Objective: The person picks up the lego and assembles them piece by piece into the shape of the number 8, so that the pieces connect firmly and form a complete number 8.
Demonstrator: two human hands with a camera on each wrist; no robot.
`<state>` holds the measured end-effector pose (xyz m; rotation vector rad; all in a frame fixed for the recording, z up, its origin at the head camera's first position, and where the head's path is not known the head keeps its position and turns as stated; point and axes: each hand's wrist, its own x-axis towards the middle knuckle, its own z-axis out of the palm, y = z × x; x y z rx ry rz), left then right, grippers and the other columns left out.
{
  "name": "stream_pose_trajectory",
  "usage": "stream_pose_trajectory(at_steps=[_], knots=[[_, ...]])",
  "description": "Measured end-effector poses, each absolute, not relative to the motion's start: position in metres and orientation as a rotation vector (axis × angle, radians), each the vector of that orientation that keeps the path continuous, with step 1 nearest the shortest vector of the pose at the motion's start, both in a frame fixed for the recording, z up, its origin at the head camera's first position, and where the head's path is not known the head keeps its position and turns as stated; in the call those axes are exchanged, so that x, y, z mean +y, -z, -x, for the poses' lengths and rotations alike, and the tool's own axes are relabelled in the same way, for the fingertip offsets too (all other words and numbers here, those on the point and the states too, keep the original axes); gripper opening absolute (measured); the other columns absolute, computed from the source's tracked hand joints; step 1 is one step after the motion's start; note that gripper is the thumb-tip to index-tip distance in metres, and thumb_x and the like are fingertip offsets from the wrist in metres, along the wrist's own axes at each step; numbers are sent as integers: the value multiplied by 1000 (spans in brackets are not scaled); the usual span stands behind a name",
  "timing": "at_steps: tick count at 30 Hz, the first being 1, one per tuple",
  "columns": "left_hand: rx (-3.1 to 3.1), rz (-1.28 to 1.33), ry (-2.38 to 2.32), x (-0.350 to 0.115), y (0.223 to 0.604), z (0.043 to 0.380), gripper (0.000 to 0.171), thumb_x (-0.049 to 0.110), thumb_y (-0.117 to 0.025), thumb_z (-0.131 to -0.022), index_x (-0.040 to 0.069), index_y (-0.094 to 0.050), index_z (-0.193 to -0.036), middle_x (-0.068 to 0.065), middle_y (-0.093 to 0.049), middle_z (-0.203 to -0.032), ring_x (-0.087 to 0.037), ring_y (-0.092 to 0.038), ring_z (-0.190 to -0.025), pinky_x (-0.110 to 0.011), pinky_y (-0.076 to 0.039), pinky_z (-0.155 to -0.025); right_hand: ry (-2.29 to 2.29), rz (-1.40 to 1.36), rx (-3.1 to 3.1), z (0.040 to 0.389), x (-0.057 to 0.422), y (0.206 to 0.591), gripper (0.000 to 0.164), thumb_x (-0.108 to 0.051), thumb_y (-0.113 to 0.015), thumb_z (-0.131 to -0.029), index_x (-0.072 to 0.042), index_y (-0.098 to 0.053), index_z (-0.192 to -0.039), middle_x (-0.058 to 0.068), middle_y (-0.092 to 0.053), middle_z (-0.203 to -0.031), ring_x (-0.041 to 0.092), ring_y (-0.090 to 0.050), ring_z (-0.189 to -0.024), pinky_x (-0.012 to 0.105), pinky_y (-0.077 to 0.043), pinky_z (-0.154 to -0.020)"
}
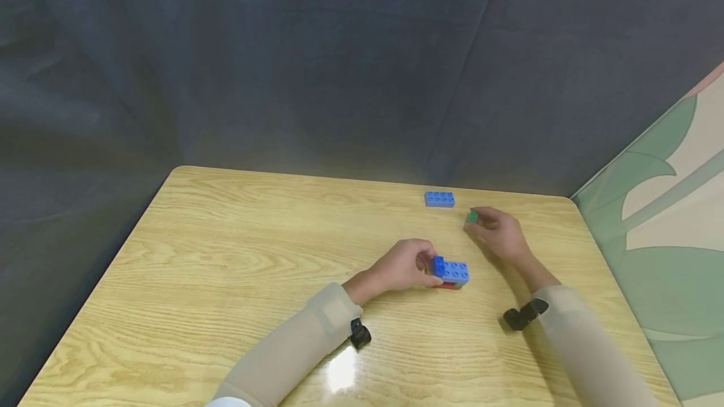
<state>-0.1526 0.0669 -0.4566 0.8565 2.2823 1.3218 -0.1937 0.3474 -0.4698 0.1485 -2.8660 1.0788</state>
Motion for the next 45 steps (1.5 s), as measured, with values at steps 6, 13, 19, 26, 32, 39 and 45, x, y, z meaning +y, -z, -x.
stream_pose_trajectory(at_steps=[6,13,19,26,32,39,45], knots=[[2298,-866,-1312,67,457,153,28,20,-85,-85,11,-66,-103,6,-67,-103,-5,-64,-89,-15,-52,-77,-1005,-242,-2854,186,349,456,42,-22,-72,-97,0,-64,-132,15,-72,-106,26,-65,-97,26,-55,-78],[2304,-876,-1310,66,457,153,28,20,-86,-85,10,-66,-102,4,-68,-103,-6,-64,-89,-15,-52,-77,-939,-290,-2827,176,349,436,40,-17,-74,-95,1,-66,-130,17,-72,-109,27,-65,-96,17,-50,-72],[2305,-883,-1312,66,459,153,28,20,-86,-85,10,-67,-103,5,-68,-102,-6,-65,-89,-15,-52,-77,-933,-321,-2817,166,347,425,39,-18,-75,-95,-1,-67,-129,18,-73,-110,31,-66,-98,15,-48,-72],[2301,-880,-1321,66,459,153,28,19,-86,-84,10,-66,-102,5,-67,-102,-7,-65,-89,-15,-52,-76,-929,-398,-2813,152,342,415,38,-15,-78,-92,-4,-70,-127,16,-73,-109,27,-66,-89,17,-50,-69],[2290,-875,-1329,66,457,152,28,18,-86,-84,9,-67,-103,4,-67,-102,-7,-65,-89,-15,-52,-77,-941,-474,-2808,137,334,410,37,-12,-80,-89,-5,-71,-124,13,-74,-113,13,-64,-81,22,-53,-68],[2296,-881,-1325,67,458,152,28,19,-86,-85,10,-67,-103,5,-67,-102,-6,-64,-89,-15,-52,-77,-947,-532,-2807,122,328,408,36,-8,-82,-86,-5,-73,-120,11,-74,-113,9,-64,-81,28,-55,-69],[2285,-893,-1336,67,459,154,28,18,-86,-84,9,-67,-103,5,-67,-101,-7,-65,-88,-15,-52,-76,-979,-555,-2822,111,325,409,35,-6,-81,-86,-6,-73,-120,11,-73,-116,18,-65,-86,33,-56,-71]])
